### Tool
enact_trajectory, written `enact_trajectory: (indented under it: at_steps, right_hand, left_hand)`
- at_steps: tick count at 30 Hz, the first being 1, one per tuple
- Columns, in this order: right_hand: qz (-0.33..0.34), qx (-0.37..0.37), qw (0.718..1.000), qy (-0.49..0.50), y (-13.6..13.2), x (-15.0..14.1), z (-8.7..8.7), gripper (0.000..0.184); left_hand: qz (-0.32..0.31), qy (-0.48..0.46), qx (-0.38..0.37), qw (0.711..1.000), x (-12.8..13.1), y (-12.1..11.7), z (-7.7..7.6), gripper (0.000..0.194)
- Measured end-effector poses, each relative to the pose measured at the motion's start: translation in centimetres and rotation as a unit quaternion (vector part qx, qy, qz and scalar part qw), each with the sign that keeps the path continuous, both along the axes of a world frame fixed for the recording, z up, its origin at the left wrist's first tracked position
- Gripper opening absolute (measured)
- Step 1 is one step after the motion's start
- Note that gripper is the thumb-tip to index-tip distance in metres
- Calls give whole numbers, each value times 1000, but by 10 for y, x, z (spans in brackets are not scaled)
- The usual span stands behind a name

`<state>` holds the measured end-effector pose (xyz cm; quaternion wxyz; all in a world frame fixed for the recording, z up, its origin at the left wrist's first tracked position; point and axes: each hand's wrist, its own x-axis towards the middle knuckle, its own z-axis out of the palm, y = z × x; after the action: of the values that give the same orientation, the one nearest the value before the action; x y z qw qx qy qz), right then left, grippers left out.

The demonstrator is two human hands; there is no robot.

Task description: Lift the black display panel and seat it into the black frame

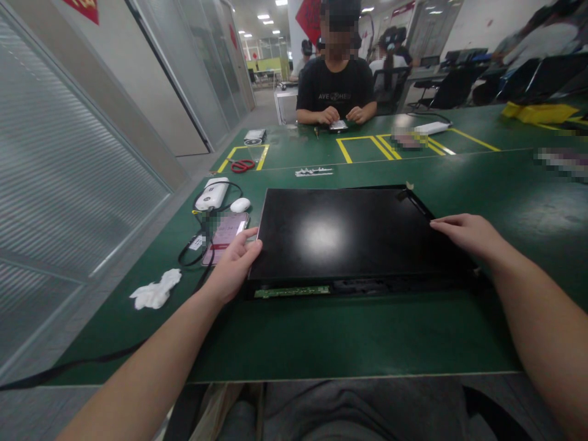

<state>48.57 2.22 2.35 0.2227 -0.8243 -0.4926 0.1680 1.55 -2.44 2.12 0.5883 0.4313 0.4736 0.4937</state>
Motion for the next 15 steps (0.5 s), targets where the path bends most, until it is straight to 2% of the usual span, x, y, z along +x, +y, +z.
enact_trajectory:
  at_steps: [7,15]
  right_hand:
    - [10,-14,1000,-22,0,0,1,16]
    - [28,-26,998,-41,1,1,0,25]
  left_hand:
    - [0,3,6,1000,0,1,0,54]
    - [-6,51,9,999,3,-4,5,72]
